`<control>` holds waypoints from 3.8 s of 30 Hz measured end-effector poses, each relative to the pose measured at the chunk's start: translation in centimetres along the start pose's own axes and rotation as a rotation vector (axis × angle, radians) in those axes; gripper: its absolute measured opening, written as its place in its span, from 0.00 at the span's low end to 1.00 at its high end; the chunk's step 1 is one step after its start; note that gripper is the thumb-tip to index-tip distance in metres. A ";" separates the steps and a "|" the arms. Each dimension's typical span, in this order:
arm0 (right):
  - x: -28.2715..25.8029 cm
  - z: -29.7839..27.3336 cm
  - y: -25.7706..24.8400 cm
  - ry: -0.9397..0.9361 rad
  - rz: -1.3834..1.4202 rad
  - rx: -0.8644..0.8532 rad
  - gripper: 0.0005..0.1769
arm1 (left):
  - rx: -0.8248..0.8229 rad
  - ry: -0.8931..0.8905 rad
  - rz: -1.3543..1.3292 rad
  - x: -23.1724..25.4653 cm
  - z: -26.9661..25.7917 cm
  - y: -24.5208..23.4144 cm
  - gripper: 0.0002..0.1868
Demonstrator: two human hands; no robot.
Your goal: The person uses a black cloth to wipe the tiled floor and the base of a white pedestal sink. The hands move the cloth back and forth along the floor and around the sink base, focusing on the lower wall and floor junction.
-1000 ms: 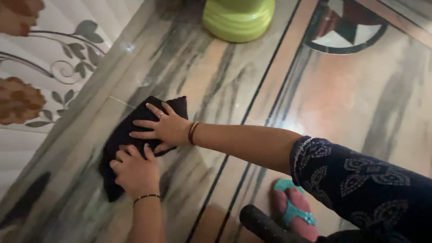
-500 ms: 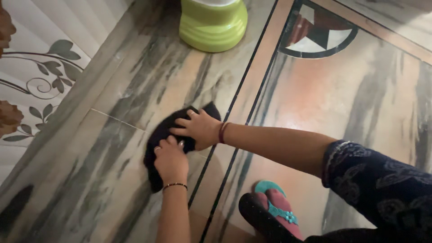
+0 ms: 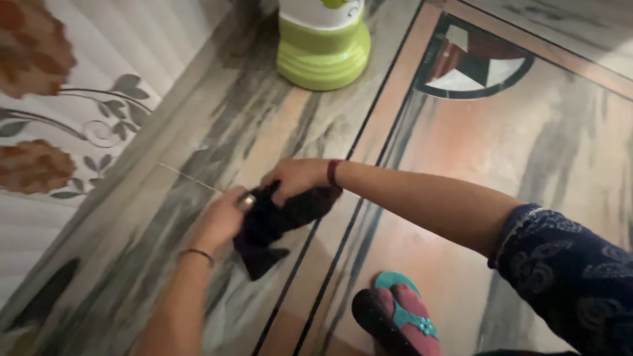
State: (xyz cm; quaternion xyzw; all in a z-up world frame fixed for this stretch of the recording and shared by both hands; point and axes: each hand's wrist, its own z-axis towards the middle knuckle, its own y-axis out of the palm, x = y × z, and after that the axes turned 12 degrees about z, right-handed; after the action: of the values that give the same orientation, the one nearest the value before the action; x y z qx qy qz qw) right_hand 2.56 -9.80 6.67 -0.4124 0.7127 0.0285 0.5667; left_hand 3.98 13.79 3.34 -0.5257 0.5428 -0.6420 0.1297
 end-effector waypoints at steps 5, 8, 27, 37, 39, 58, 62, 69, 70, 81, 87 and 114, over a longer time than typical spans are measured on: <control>-7.0 4.2 -1.7 -0.178 0.260 0.153 0.22 | -0.286 -0.302 -0.083 -0.6 -0.7 -12.5 0.21; -12.5 7.1 -1.2 -0.154 0.414 0.252 0.18 | -0.228 -0.244 -0.163 -0.6 -2.7 -17.9 0.22; -32.9 17.1 3.5 -0.580 1.014 0.975 0.13 | 0.909 -0.063 -0.308 -4.3 -9.1 -22.9 0.22; -28.5 17.0 8.9 -0.876 -0.036 0.953 0.36 | 1.366 -0.264 0.003 -4.7 -10.6 -23.7 0.16; -27.2 18.0 9.4 -0.846 -0.206 0.947 0.36 | 1.334 -0.262 0.034 -4.5 -10.2 -22.6 0.17; -17.4 25.8 6.3 -0.601 -0.489 0.989 0.39 | 0.815 -0.263 1.322 -13.9 -4.6 -15.0 0.35; -12.9 26.8 5.8 -0.566 -0.438 1.037 0.41 | 0.751 -0.243 1.383 -13.6 -1.6 -12.5 0.32; -6.8 29.7 5.5 -0.535 -0.265 1.159 0.39 | 0.681 -0.182 1.538 -11.8 2.2 -11.1 0.29; -6.0 30.2 5.4 -0.489 -0.234 1.169 0.38 | 0.653 -0.177 1.558 -11.5 2.5 -11.0 0.30; 0.5 31.7 5.7 -0.286 0.198 1.190 0.40 | 0.456 0.022 1.451 -10.3 7.7 -9.0 0.37; 2.7 32.2 8.2 -0.021 -0.269 1.113 0.33 | 0.336 0.051 1.421 -11.4 6.7 -8.1 0.38; -8.1 28.2 24.1 -0.033 -0.319 0.933 0.46 | 0.193 -0.138 1.380 -18.3 -11.3 -7.1 0.33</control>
State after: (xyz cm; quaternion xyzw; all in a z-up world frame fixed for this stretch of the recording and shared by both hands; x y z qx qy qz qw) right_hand 9.87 24.91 -6.94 -0.2180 0.5687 -0.3742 0.6993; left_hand 5.16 36.30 1.08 -0.0868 0.6836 -0.4236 0.5880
